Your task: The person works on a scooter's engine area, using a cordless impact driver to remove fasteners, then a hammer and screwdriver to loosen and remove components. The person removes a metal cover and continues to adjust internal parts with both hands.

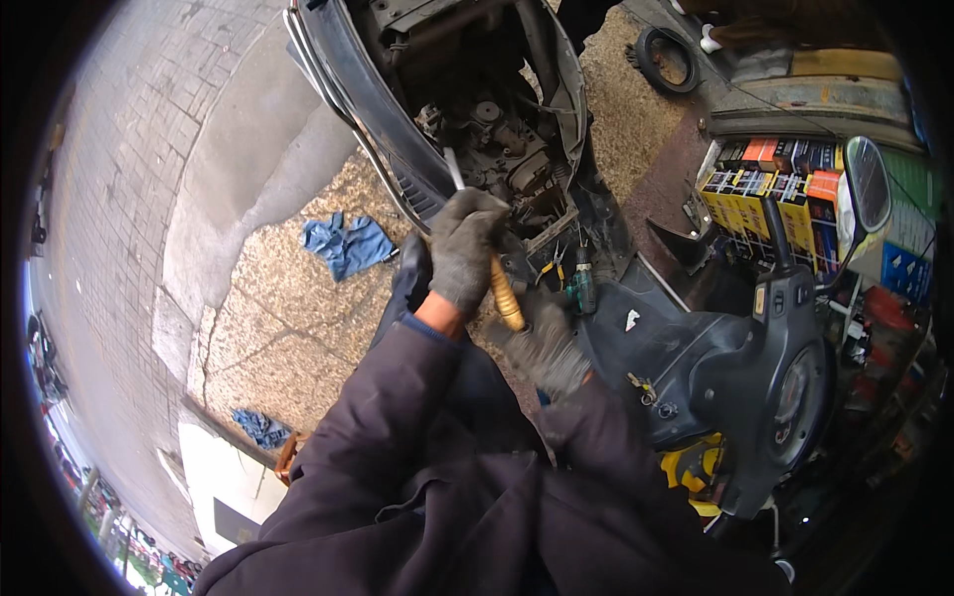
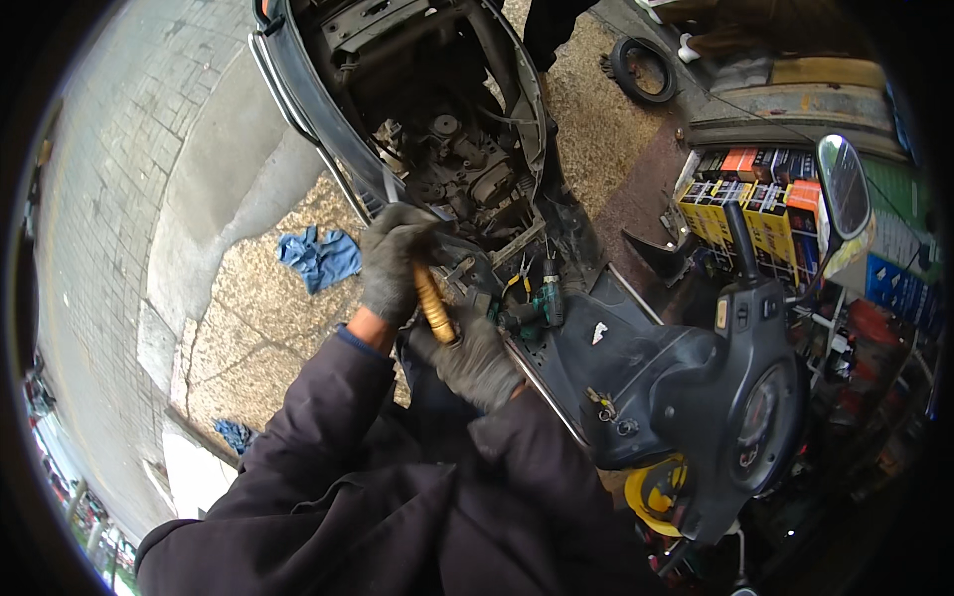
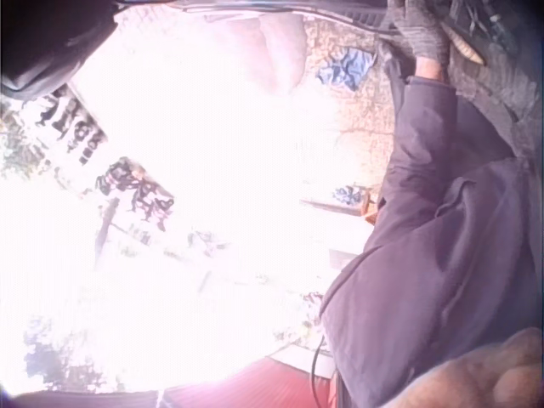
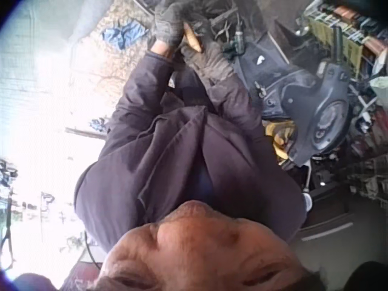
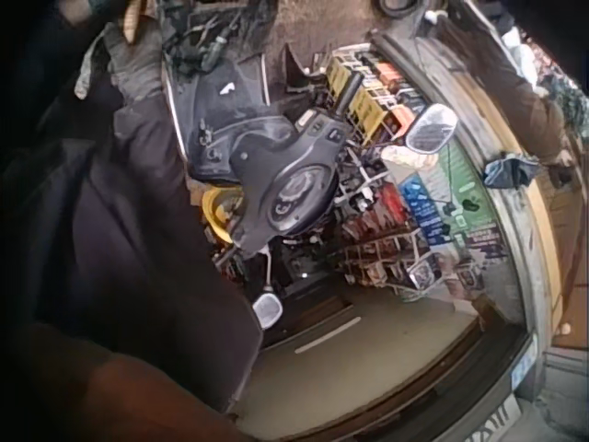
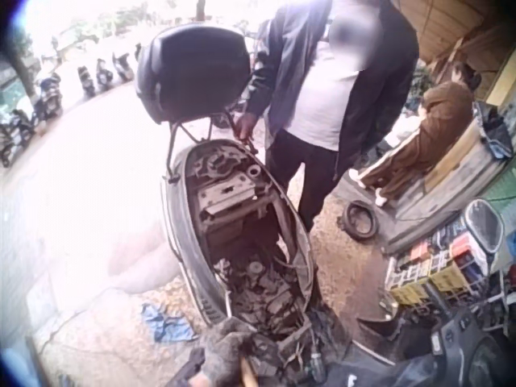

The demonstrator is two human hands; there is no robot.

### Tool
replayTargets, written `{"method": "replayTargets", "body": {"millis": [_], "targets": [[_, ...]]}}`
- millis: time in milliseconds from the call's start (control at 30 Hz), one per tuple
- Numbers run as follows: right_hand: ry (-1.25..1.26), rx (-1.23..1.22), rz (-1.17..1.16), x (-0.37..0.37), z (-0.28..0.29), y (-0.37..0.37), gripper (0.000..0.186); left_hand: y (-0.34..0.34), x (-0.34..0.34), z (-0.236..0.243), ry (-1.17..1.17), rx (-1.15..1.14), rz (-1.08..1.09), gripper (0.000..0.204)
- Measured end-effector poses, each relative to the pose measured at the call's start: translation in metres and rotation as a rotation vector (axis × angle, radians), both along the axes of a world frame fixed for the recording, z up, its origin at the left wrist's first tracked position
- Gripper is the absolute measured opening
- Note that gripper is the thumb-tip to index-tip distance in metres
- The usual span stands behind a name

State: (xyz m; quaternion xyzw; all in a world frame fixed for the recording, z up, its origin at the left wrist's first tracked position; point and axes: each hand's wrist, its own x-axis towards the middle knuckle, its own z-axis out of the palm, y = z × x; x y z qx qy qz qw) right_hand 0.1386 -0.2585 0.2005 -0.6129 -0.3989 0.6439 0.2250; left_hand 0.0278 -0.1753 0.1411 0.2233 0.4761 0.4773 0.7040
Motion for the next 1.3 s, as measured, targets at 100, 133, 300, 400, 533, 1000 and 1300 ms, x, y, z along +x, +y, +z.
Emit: {"method": "replayTargets", "body": {"millis": [100, 133, 300, 400, 533, 1000, 1300], "targets": [[0.047, -0.443, -0.261, 0.009, -0.019, 0.030, 0.046, 0.021, 0.022, -0.047, -0.087, -0.139, -0.016, 0.012], [0.042, -0.475, -0.268, 0.013, -0.028, 0.042, 0.050, 0.034, 0.029, -0.063, -0.013, -0.155, -0.050, 0.014], [-0.025, -0.469, -0.103, 0.025, -0.106, 0.119, 0.064, 0.087, 0.035, -0.108, 0.430, -0.171, 0.019, 0.043], [-0.166, -0.240, 0.028, 0.015, -0.161, 0.168, 0.059, 0.100, 0.017, -0.104, 0.780, -0.114, -0.113, 0.051], [-0.094, -0.646, -0.159, 0.015, -0.170, 0.188, 0.055, 0.084, -0.024, -0.089, 0.412, -0.015, -0.182, 0.041], [-0.181, -0.800, -0.204, -0.004, -0.137, 0.214, 0.051, 0.139, -0.120, -0.094, 0.589, -0.021, 0.082, 0.033], [-0.160, -0.724, -0.079, 0.001, -0.158, 0.222, 0.055, 0.147, -0.125, -0.091, 0.578, -0.016, 0.114, 0.035]]}}
